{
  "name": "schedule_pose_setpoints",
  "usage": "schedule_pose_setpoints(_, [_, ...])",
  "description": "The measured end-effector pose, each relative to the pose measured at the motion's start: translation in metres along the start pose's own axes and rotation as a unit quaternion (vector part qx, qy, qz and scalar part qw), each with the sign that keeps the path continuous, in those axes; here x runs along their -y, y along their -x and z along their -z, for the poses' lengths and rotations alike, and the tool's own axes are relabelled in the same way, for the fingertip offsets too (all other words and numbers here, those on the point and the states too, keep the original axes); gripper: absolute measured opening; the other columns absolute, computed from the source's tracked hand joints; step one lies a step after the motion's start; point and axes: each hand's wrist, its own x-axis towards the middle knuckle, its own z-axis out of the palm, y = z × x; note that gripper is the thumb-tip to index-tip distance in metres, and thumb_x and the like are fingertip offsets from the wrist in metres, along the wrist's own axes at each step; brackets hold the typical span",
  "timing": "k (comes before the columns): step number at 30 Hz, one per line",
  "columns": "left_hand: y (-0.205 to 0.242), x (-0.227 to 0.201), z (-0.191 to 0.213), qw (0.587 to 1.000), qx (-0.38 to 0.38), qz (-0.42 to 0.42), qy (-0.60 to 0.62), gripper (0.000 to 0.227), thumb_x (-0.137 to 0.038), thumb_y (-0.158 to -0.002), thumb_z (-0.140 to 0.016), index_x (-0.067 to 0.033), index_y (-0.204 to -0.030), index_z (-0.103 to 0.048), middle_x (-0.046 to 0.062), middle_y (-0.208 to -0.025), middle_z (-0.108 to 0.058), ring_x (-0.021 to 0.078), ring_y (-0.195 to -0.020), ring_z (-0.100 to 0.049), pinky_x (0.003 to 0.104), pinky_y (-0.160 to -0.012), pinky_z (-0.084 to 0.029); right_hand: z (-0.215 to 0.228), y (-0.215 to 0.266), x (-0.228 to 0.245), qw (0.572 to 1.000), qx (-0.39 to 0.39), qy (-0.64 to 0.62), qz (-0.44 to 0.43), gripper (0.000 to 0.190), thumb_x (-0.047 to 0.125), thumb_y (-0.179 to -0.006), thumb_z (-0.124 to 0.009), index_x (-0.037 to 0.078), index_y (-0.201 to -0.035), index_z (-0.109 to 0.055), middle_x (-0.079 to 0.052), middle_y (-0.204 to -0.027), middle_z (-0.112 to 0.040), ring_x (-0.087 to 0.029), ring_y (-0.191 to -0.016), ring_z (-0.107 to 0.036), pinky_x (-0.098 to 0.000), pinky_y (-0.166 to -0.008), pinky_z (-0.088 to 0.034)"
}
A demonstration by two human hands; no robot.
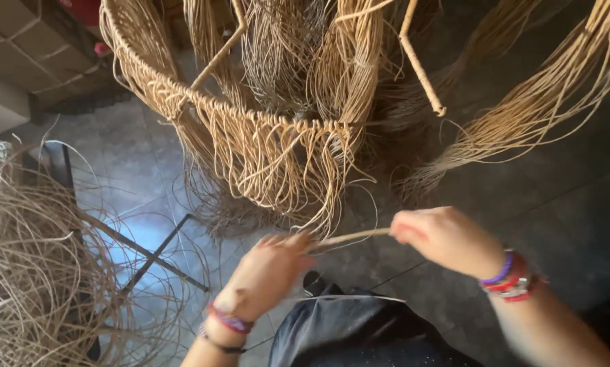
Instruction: Weaving and knotting natural fiber strands onto a circular frame
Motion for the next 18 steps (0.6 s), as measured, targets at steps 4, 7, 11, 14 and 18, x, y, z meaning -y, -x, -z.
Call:
schedule_pose_setpoints(4, [-0.072, -0.065, 0.021, 0.982, -0.061, 0.017, 0.18, 0.1, -0.024, -0.073, -0.091, 0.0064, -0.151, -0.036, 0.027, -0.154, -0.045, 0.039, -0.143, -0.043, 0.044, -0.118, -0.033, -0.013, -0.018, 0.028, 0.996, -0.001, 0.061, 0.067, 0.023, 0.03, -0.096, -0.067, 0.018, -0.077, -0.061, -0.002, -0.069, -0.071, -0.029, -0.06, -0.07, -0.048, -0.053, -0.047])
schedule_pose_setpoints(7, [-0.085, -0.061, -0.01, 0.988, -0.046, 0.095, 0.116, 0.062, -0.049, -0.099, -0.055, -0.0095, -0.145, -0.042, 0.011, -0.073, -0.073, 0.0375, -0.06, -0.072, 0.052, -0.051, -0.054, 0.0, -0.021, 0.024, 0.997, 0.005, 0.047, 0.065, 0.013, 0.029, -0.095, -0.062, 0.018, -0.089, -0.065, -0.002, -0.078, -0.074, -0.03, -0.066, -0.072, -0.0482, -0.054, -0.048])
schedule_pose_setpoints(11, [-0.076, -0.029, 0.01, 0.983, -0.143, 0.029, 0.107, 0.006, -0.023, -0.1, -0.062, -0.022, -0.107, -0.062, 0.0, -0.073, -0.071, 0.0233, -0.051, -0.066, 0.041, -0.041, -0.048, 0.022, -0.02, 0.0, 0.997, 0.039, 0.06, -0.02, 0.015, 0.034, -0.097, -0.059, 0.023, -0.089, -0.065, 0.006, -0.082, -0.08, -0.023, -0.072, -0.078, -0.0455, -0.058, -0.052])
schedule_pose_setpoints(14, [-0.08, -0.008, 0.028, 0.979, -0.174, 0.032, 0.1, 0.009, -0.015, -0.099, -0.062, -0.0201, -0.104, -0.067, -0.003, -0.087, -0.077, 0.0194, -0.061, -0.073, 0.036, -0.048, -0.055, 0.033, -0.026, -0.035, 0.999, 0.039, 0.027, 0.005, 0.017, 0.029, -0.098, -0.055, 0.021, -0.088, -0.066, 0.007, -0.083, -0.082, -0.021, -0.076, -0.079, -0.0387, -0.065, -0.054])
schedule_pose_setpoints(18, [-0.085, 0.009, 0.051, 0.976, -0.197, 0.044, 0.079, 0.012, -0.011, -0.096, -0.066, -0.0164, -0.106, -0.07, -0.003, -0.095, -0.079, 0.0144, -0.073, -0.078, 0.031, -0.059, -0.063, 0.054, -0.031, -0.068, 0.997, 0.067, 0.029, -0.015, 0.022, 0.03, -0.1, -0.05, 0.022, -0.087, -0.066, 0.008, -0.08, -0.081, -0.019, -0.074, -0.077, -0.0348, -0.07, -0.051])
